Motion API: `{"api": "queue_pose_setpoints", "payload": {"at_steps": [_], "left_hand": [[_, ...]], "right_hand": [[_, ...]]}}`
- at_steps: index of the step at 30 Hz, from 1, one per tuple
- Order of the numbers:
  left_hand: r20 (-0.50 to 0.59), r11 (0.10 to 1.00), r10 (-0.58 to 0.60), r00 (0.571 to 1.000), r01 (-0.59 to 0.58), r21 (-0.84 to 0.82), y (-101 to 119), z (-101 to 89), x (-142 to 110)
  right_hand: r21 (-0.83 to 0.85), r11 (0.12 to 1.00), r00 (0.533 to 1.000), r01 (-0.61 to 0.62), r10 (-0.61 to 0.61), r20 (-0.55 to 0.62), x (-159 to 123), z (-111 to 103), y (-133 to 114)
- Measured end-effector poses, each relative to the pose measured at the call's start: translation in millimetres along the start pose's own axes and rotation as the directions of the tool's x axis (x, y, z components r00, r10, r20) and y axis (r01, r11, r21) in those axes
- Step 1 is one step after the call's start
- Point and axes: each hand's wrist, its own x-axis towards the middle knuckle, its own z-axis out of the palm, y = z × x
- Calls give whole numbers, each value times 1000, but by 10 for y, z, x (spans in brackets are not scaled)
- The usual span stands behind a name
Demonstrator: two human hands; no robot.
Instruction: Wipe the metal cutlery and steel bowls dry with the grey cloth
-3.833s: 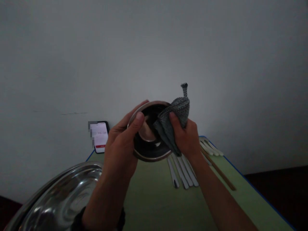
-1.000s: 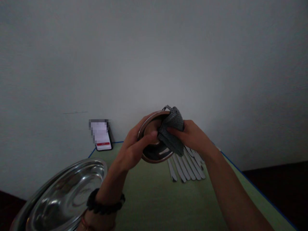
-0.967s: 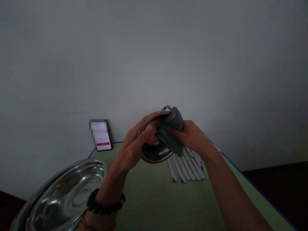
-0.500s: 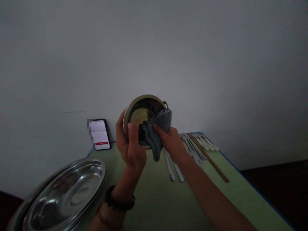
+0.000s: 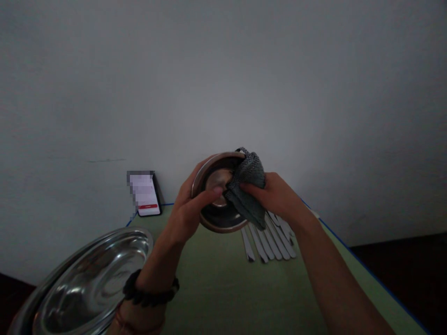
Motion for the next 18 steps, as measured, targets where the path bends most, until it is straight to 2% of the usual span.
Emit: {"api": "queue_pose_setpoints", "payload": {"at_steps": [3, 5, 7, 9, 11, 13, 14, 15, 18], "left_hand": [[-70, 999, 26, 997, -24, 24, -8, 63, -7], [-169, 992, 113, 979, -103, 68, -24, 147, -33], [-267, 973, 227, 937, -204, 112, -49, 248, -67], [-354, 944, 329, 875, -295, 149, -80, 330, -93], [-439, 917, 399, 805, -348, 195, -110, 365, -101], [-501, 907, 422, 755, -349, 237, -129, 345, -90], [-509, 908, 418, 752, -337, 248, -132, 318, -80], [-498, 913, 407, 766, -322, 250, -130, 282, -68], [-347, 930, 351, 869, -282, 234, -95, 157, -27]], "right_hand": [[-115, 993, 1000, 0, 1, 1, -9, -24, -38], [-152, 988, 998, -25, 17, -55, -4, -15, -66], [-132, 990, 989, -48, 29, -142, 4, 27, -94], [-26, 998, 981, -63, 58, -186, 8, 116, -113], [134, 987, 985, -88, 107, -137, 6, 241, -118], [284, 950, 990, -127, 138, -22, 0, 365, -111], [343, 929, 990, -142, 139, 32, -3, 411, -102], [391, 909, 989, -146, 130, 67, -2, 440, -91], [457, 880, 992, -129, 111, 65, 16, 409, -39]]}}
